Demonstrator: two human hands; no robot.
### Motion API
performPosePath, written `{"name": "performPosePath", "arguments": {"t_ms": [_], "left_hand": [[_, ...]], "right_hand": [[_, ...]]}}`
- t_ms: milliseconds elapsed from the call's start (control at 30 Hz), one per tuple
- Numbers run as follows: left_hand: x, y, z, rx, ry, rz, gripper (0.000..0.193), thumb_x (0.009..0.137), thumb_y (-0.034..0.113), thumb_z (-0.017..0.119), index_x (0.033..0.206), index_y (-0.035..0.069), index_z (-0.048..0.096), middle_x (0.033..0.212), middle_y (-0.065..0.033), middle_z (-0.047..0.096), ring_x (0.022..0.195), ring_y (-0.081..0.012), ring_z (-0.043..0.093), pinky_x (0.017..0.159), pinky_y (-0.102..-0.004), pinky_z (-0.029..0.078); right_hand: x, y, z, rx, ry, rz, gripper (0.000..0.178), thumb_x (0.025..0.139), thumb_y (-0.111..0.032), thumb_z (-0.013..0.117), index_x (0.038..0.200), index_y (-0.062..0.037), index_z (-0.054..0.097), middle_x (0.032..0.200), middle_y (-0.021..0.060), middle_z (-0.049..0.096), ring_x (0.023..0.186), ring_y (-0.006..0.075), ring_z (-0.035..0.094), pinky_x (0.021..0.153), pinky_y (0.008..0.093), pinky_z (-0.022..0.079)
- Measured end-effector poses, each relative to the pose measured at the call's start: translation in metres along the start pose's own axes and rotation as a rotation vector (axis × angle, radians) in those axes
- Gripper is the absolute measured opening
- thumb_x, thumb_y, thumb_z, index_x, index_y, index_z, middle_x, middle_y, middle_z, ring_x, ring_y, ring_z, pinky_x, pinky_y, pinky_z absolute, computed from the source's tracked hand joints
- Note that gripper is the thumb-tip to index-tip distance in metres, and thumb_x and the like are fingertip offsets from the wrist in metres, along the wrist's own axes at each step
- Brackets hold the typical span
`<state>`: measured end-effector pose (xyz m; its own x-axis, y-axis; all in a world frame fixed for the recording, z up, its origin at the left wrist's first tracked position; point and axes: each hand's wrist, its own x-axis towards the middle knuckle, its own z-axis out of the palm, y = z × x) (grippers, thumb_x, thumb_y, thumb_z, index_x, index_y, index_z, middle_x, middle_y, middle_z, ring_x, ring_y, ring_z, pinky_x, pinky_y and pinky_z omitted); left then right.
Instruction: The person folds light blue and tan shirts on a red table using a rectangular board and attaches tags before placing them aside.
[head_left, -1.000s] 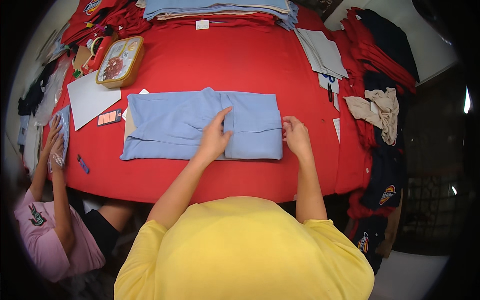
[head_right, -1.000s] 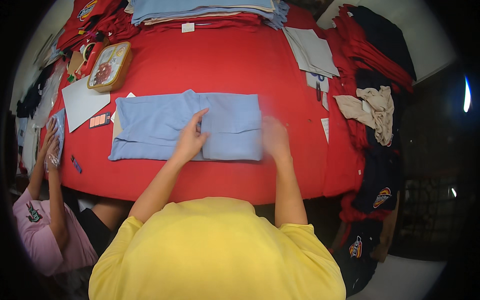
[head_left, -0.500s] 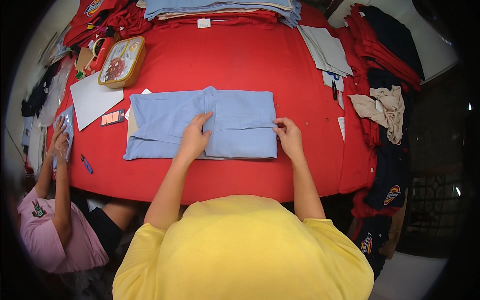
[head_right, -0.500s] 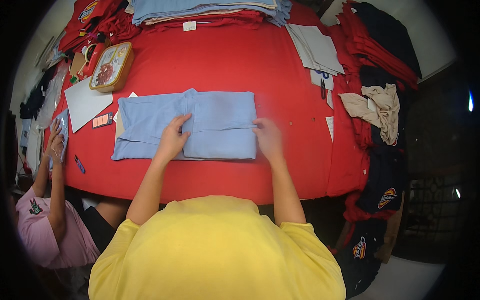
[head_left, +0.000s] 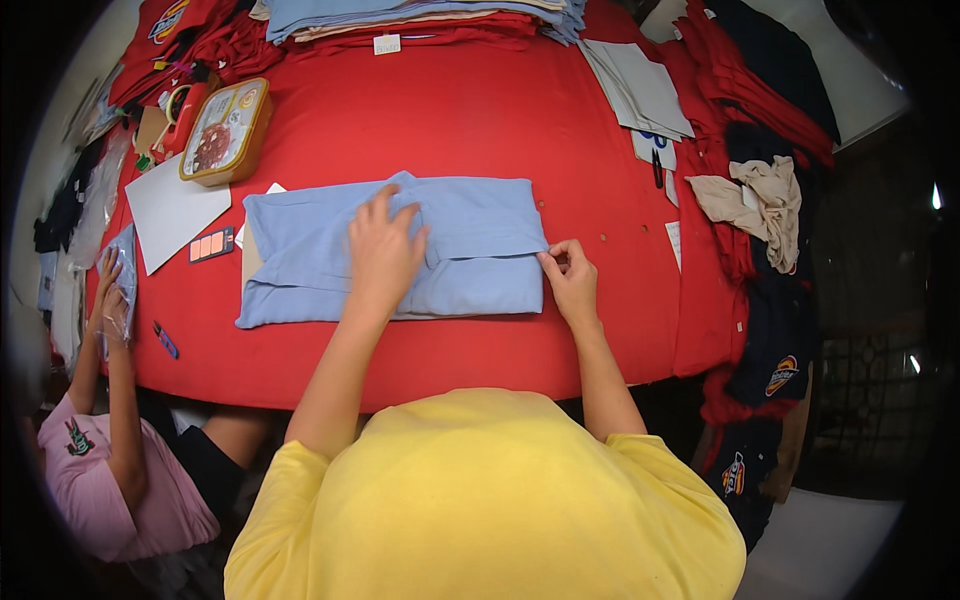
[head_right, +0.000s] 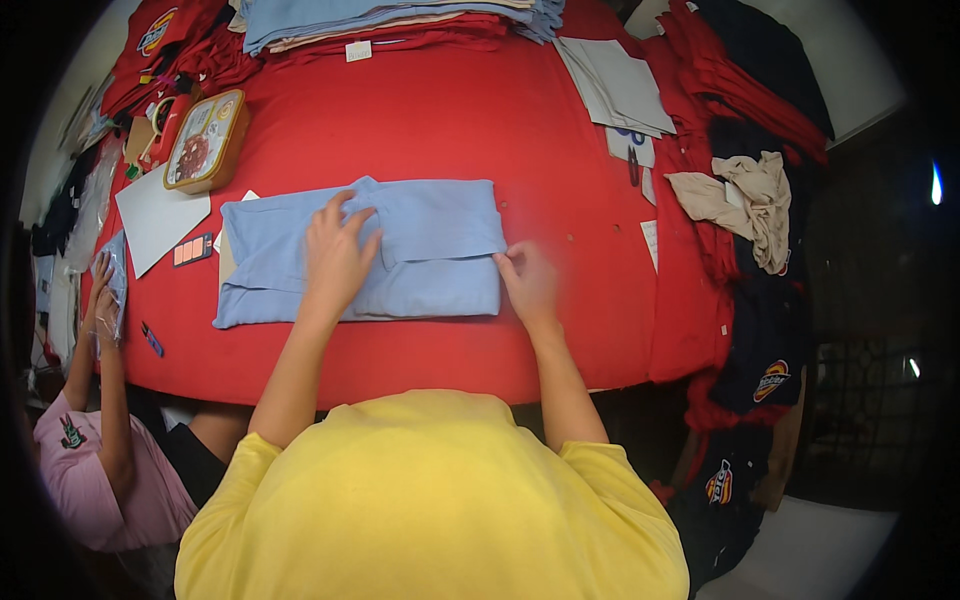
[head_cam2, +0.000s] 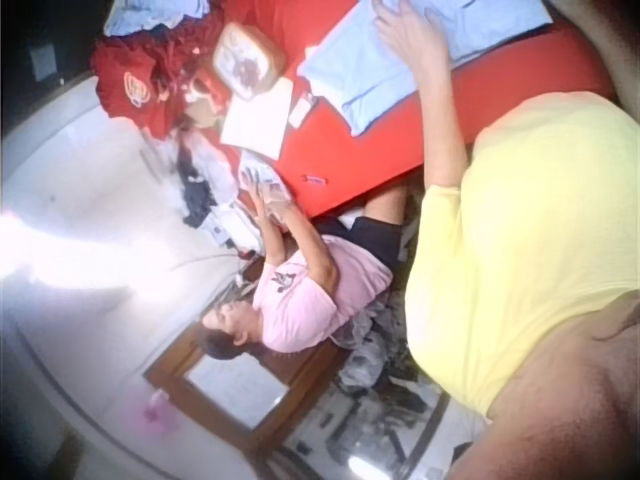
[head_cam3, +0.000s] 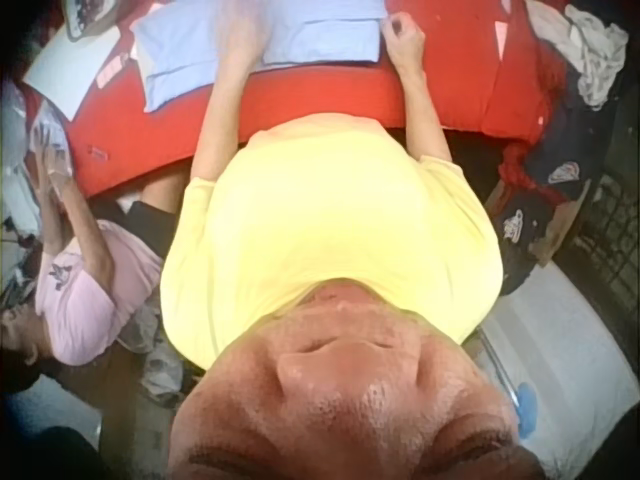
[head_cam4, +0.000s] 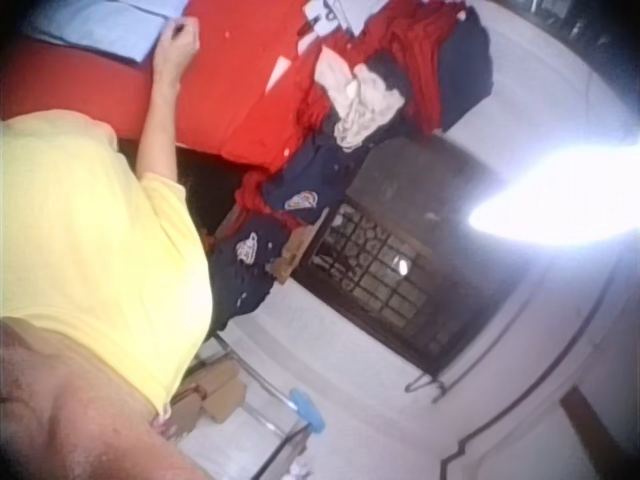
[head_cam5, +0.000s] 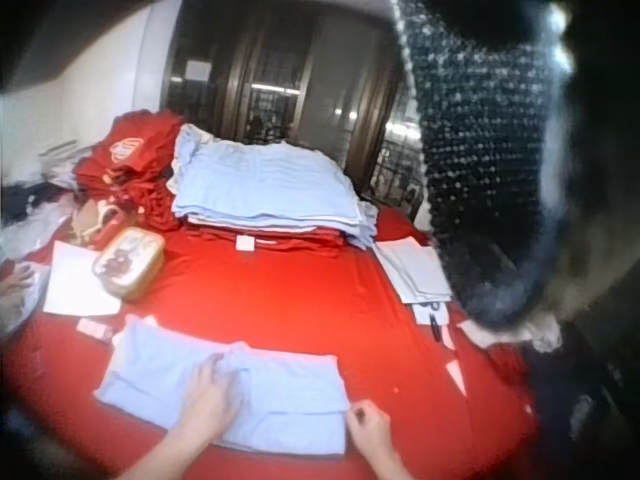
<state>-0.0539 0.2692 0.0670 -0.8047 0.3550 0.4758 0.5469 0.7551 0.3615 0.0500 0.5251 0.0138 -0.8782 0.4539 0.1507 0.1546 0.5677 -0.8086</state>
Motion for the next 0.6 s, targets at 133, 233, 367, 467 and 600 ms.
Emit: {"name": "performPosePath", "arguments": {"t_ms": [133,233,367,467,600], "left_hand": [[0.04,0.036,0.056,-0.169,-0.17,0.18,0.022,0.081,0.018,0.069,0.1,0.006,0.068,0.103,-0.0073,0.064,0.099,-0.0274,0.056,0.083,-0.0414,0.044],[0.04,0.051,0.065,-0.215,-0.136,0.186,0.022,0.081,0.018,0.069,0.1,0.007,0.067,0.107,-0.0067,0.063,0.097,-0.0271,0.057,0.081,-0.0417,0.045],[-0.01,0.023,0.035,-0.104,-0.209,0.104,0.032,0.081,0.021,0.069,0.111,0.011,0.065,0.113,-0.0066,0.061,0.104,-0.0278,0.054,0.088,-0.0439,0.042],[-0.048,-0.013,0.02,0.085,-0.136,0.131,0.045,0.081,0.031,0.069,0.121,0.012,0.061,0.126,-0.0082,0.057,0.119,-0.0321,0.047,0.1,-0.049,0.035],[-0.065,-0.037,0.025,0.068,-0.058,0.094,0.056,0.081,0.042,0.066,0.127,0.01,0.058,0.139,-0.0108,0.048,0.131,-0.036,0.038,0.107,-0.0559,0.027]], "right_hand": [[-0.002,-0.007,-0.002,0.056,-0.09,-0.143,0.019,0.086,-0.019,0.064,0.09,-0.0014,0.062,0.095,0.0102,0.063,0.081,0.0252,0.062,0.071,0.0352,0.049],[0.005,-0.003,-0.013,0.12,-0.099,-0.065,0.024,0.091,-0.02,0.06,0.103,0.0012,0.06,0.105,0.0129,0.063,0.098,0.0217,0.062,0.079,0.0331,0.05],[0.014,0.002,-0.01,0.6,-0.116,0.317,0.035,0.093,-0.019,0.057,0.116,0.0079,0.054,0.109,0.0163,0.062,0.102,0.0227,0.061,0.084,0.0335,0.051],[0.023,-0.006,-0.001,0.54,-0.266,0.347,0.042,0.092,-0.021,0.061,0.121,0.0079,0.052,0.106,0.0162,0.063,0.095,0.0214,0.063,0.078,0.0321,0.052],[0.037,-0.026,-0.007,0.251,-0.489,0.404,0.05,0.085,-0.031,0.069,0.114,0.0075,0.055,0.098,0.0135,0.064,0.086,0.0178,0.061,0.076,0.0304,0.049]]}}
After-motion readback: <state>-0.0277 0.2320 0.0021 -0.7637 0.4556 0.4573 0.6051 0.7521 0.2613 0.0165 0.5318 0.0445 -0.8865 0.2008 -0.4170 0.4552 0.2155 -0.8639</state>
